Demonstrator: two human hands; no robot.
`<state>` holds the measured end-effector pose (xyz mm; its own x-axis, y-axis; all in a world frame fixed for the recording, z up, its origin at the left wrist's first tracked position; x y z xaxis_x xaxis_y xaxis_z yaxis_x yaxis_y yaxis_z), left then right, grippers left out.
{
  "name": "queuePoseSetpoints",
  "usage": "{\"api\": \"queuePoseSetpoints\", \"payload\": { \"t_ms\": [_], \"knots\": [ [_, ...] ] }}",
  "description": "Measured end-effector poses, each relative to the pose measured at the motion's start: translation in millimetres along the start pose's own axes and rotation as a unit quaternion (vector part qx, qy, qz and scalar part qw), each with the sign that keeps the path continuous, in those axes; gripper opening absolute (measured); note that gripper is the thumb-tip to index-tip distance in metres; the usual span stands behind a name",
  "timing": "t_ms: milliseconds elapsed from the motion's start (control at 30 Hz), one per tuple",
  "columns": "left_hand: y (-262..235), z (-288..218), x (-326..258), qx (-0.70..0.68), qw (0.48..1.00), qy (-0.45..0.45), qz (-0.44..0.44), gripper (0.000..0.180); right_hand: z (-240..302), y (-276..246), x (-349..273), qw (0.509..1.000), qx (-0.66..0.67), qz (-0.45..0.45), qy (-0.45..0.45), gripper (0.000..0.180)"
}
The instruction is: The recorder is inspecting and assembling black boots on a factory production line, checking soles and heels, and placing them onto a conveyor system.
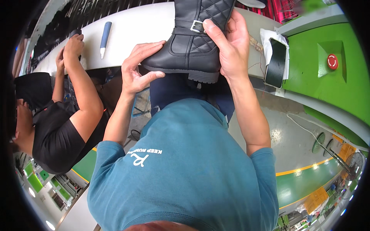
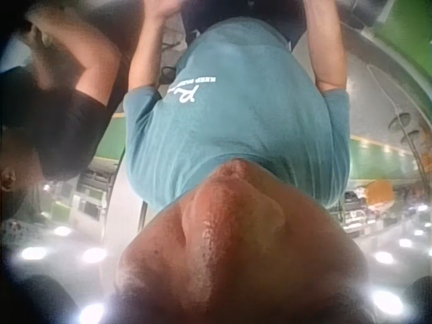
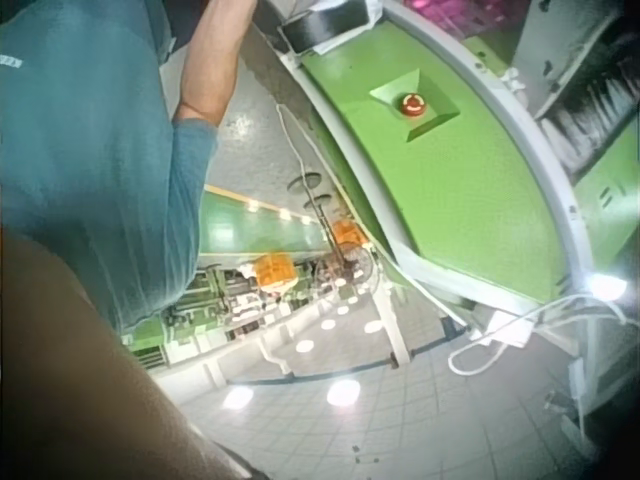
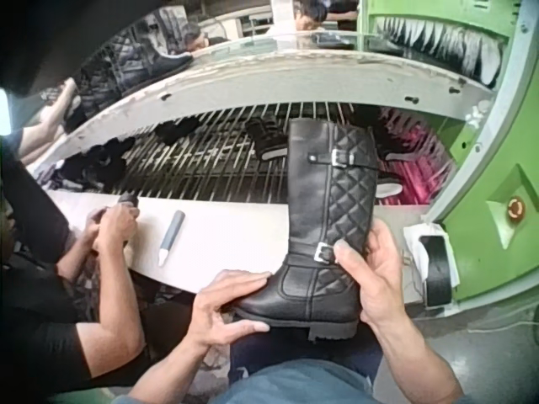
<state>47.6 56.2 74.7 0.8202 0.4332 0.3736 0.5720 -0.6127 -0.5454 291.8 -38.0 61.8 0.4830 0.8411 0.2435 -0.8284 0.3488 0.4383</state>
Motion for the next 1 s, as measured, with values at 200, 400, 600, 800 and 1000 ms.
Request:
{"api": "queuePoseSetpoints", "payload": {
  "t_ms": [200,400,600,800,1000],
  "knots": [
    [5,-6,31,0.080,0.995,0.025,-0.053,0.081,36,53,-18,0.978,-0.131,-0.047,-0.153,0.062],
    [61,15,-5,-0.188,0.973,-0.100,-0.092,0.057,16,91,-31,0.977,-0.086,0.184,-0.070,0.057],
    [38,10,4,-0.158,0.943,-0.109,-0.271,0.026,14,47,-22,0.973,-0.197,0.089,-0.082,0.045],
    [-7,50,-17,-0.316,0.849,-0.076,-0.416,0.045,-2,-11,-23,0.932,-0.350,0.000,-0.092,0.037],
    [-103,-27,30,-0.276,0.825,0.106,-0.482,0.057,12,-50,-29,0.764,-0.628,-0.036,-0.142,0.046]
  ]
}}
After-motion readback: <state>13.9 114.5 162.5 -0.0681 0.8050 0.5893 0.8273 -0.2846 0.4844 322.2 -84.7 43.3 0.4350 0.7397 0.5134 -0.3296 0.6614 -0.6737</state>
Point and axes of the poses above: each hand's wrist, its own x-axis towards the middle knuckle, its own y-axis out of the palm, z = x × y, the point moved 9 cm from there along x, towards the middle knuckle, and after that the axes turned 8 degrees about z, right-handed, at the moved point
